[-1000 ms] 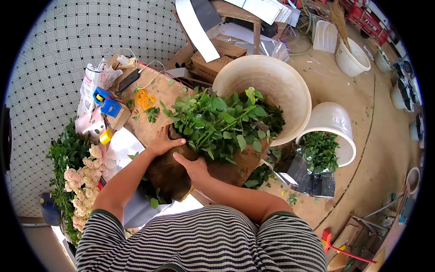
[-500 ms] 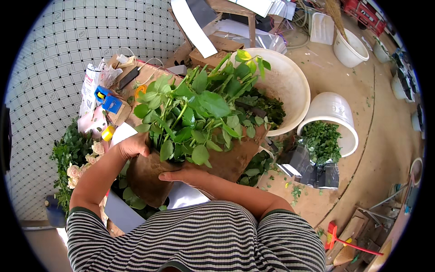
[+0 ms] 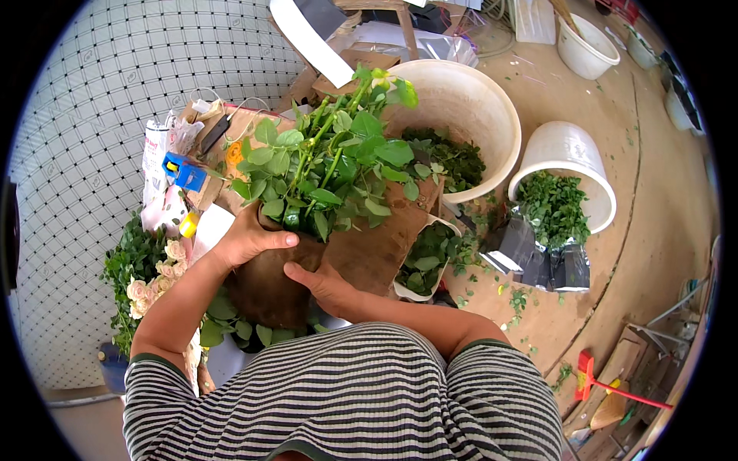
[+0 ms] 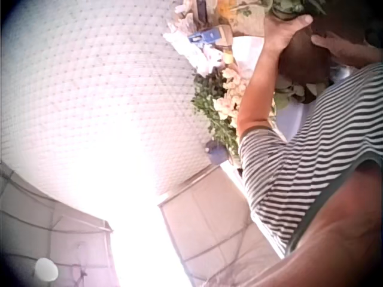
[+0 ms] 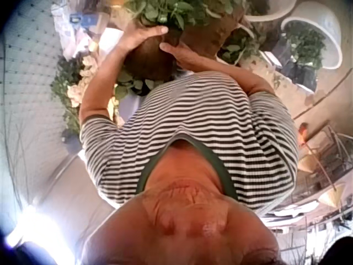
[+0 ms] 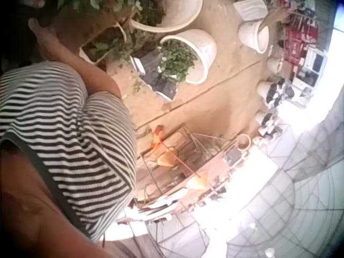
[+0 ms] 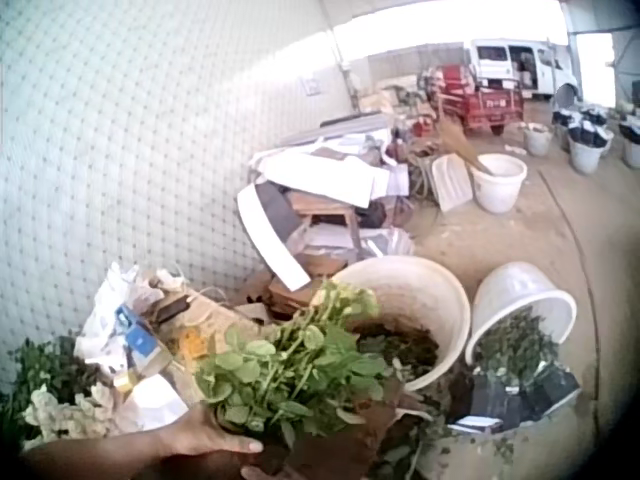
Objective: The person arranges light-colored roses and green foliage into a bouquet. They wrap the stems in brown paper, then encase the arrangement in clear plastic wrap. Finally, they place the bouquet into a black and white paper sleeve.
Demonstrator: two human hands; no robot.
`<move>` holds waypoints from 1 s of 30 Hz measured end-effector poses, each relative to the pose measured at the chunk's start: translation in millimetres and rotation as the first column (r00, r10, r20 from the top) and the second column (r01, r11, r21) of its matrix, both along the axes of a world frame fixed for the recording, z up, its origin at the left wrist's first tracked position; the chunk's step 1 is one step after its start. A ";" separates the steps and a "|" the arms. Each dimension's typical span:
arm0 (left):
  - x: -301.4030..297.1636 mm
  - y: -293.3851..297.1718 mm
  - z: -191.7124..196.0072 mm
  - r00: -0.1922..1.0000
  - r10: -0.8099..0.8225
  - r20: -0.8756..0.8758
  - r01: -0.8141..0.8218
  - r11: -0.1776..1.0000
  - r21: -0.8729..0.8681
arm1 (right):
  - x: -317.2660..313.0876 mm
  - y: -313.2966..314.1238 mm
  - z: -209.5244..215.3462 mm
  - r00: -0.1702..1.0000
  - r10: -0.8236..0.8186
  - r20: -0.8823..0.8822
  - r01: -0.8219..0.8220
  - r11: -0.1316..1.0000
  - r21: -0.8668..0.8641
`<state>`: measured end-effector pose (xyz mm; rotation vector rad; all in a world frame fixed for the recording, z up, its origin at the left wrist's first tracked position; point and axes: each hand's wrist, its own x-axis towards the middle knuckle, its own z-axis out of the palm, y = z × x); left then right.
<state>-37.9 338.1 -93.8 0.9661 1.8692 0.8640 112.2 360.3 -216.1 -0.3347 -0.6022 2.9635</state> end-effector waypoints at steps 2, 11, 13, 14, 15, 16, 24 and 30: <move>-0.6 -3.7 -0.6 0.984 -0.034 0.177 0.047 0.996 -0.072 | 7.1 6.1 3.0 0.994 0.074 -0.077 -0.065 0.991 0.115; -14.0 -19.2 -14.6 0.871 -0.080 0.486 0.168 0.976 -0.139 | 12.2 35.2 -1.2 0.874 0.365 -0.320 -0.183 0.858 0.480; -25.4 -30.5 -33.7 0.853 -0.066 0.517 0.196 0.960 -0.202 | 14.9 36.4 -13.2 0.855 0.392 -0.341 -0.193 0.849 0.491; -22.6 -22.0 -35.9 0.866 -0.021 0.500 0.162 0.957 -0.240 | 16.6 42.6 -18.6 0.861 0.400 -0.313 -0.202 0.836 0.511; -4.3 -6.4 -30.8 0.870 0.028 0.492 0.127 0.952 -0.280 | 20.3 49.7 -25.8 0.870 0.411 -0.274 -0.223 0.822 0.524; 7.9 4.8 -29.7 0.872 0.077 0.483 0.087 0.947 -0.309 | 23.8 60.3 -26.6 0.880 0.450 -0.149 -0.271 0.736 0.621; -19.5 21.1 -115.4 0.956 0.025 0.292 0.084 0.931 -0.356 | 151.8 213.7 -106.8 0.943 -0.106 0.314 -0.102 0.809 0.579; -21.5 35.8 -116.2 0.948 -0.230 0.222 0.303 0.867 -0.397 | 168.6 258.9 -304.4 0.727 -0.527 0.441 -0.574 -0.114 0.810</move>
